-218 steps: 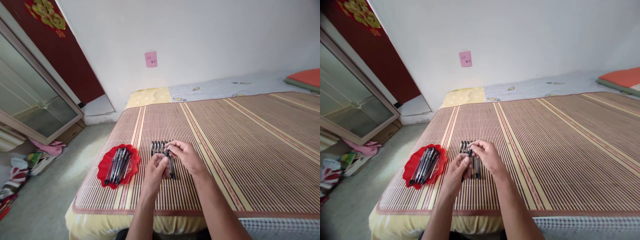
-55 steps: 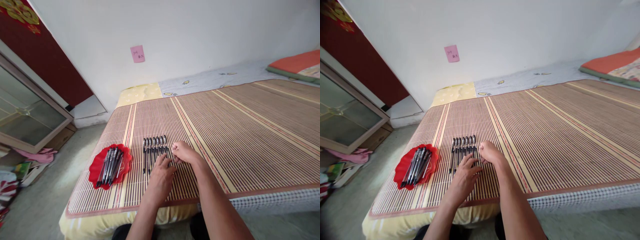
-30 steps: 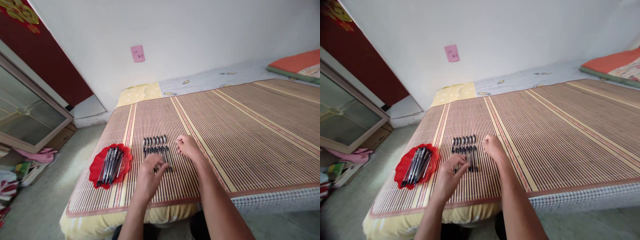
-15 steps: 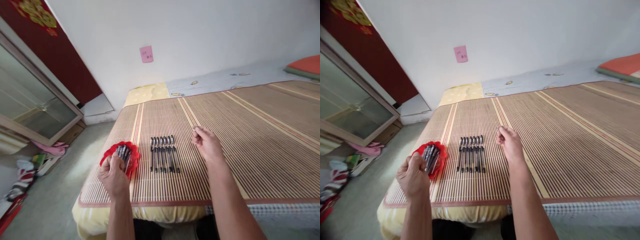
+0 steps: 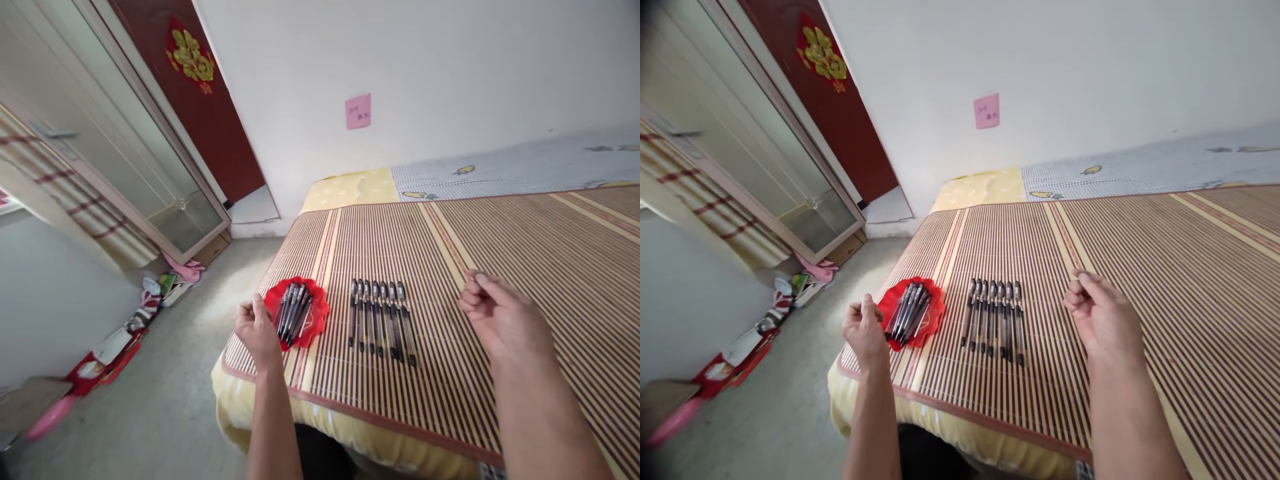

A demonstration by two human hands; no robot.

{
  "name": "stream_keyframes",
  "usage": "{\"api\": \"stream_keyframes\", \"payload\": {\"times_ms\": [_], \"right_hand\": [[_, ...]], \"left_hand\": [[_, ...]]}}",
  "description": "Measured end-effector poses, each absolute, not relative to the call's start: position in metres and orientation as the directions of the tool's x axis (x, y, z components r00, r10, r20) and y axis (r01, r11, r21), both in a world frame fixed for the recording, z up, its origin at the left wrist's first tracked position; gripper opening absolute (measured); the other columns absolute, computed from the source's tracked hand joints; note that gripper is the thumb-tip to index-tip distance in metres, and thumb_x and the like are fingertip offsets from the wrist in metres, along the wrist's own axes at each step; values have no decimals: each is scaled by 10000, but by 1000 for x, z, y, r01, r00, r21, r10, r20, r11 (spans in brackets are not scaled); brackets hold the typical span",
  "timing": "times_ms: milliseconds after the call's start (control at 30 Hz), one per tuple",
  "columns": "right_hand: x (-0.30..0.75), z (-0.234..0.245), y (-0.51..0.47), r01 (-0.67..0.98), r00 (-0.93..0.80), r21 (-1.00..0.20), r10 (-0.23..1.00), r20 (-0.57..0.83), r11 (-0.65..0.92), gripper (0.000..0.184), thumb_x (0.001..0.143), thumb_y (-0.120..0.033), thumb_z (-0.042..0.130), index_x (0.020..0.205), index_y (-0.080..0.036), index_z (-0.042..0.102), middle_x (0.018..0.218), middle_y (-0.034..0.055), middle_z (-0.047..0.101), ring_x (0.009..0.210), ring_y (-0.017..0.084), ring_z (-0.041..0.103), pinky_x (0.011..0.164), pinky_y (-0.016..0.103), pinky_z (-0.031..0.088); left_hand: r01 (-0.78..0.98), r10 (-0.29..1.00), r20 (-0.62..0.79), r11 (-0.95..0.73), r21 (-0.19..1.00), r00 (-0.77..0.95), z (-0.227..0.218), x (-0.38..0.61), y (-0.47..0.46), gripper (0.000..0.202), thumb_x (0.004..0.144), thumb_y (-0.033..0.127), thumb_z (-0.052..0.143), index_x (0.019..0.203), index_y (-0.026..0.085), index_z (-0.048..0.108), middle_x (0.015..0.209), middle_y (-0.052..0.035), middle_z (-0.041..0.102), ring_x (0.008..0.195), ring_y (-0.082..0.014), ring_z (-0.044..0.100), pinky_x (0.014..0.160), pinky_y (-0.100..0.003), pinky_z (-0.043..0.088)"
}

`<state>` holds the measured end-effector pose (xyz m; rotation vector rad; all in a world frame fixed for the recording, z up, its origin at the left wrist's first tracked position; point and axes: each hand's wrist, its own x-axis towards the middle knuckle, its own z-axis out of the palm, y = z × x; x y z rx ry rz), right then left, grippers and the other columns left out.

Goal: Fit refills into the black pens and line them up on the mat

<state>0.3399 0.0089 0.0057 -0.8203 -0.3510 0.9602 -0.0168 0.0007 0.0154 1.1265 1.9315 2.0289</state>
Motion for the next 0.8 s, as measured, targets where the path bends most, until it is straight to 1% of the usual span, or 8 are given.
{"api": "stream_keyframes", "payload": {"times_ms": [67,133,233,300,400,500,633,800], "right_hand": [[340,5,9,-570,562,-755,824,-72,323,151,545,-105,795,660,-139,704,773,37,628,596,67,492,432,159,361],[339,3,10,-568,560,-754,826,-61,330,148,547,-97,796,645,-149,697,788,38,634,608,70,502,436,160,366],[337,2,11,-576,545,-753,836,-62,319,154,555,-82,795,663,-149,707,757,23,616,612,72,506,441,158,373],[337,2,12,-582,536,-755,841,-76,303,155,563,-79,791,685,-139,717,724,17,602,604,72,500,439,154,372],[335,4,11,-591,526,-754,845,-91,287,166,552,-82,797,687,-126,711,724,19,596,603,70,493,437,149,370],[331,9,8,-602,515,-754,850,-113,264,214,515,-97,827,691,-118,706,767,28,604,629,74,504,451,150,395],[327,17,3,-601,493,-763,862,-118,239,259,504,-137,863,723,-113,726,744,14,575,622,69,491,441,142,391],[333,28,-10,-561,423,-799,905,-52,217,290,513,-195,901,748,-127,746,715,5,579,604,69,503,442,149,403]], "left_hand": [[458,606,419,-101,883,-676,11,-19,3,291,937,467,511,792,214,516,597,63,504,547,-131,495,573,-249,417],[533,666,410,-22,846,-624,5,-21,5,237,895,434,572,849,202,587,650,33,570,615,-163,562,635,-278,448],[660,764,361,112,742,-535,-5,-25,8,119,763,295,721,786,208,643,696,0,618,712,-213,608,737,-333,461],[723,804,318,188,665,-502,-10,-28,9,133,701,219,763,736,211,635,746,-23,641,784,-246,626,789,-365,463],[776,833,266,270,570,-485,-13,-29,9,148,714,206,770,750,207,627,854,-60,682,903,-281,649,852,-388,467],[798,851,219,316,513,-478,-11,-27,10,74,784,197,706,787,202,633,907,-95,708,957,-298,664,864,-390,471],[792,857,180,340,506,-483,-9,-21,12,63,818,178,631,763,208,619,917,-129,722,981,-334,678,870,-421,468],[719,842,160,322,616,-515,4,-24,13,166,757,171,649,655,227,531,785,-105,690,927,-344,685,836,-421,469]]}}
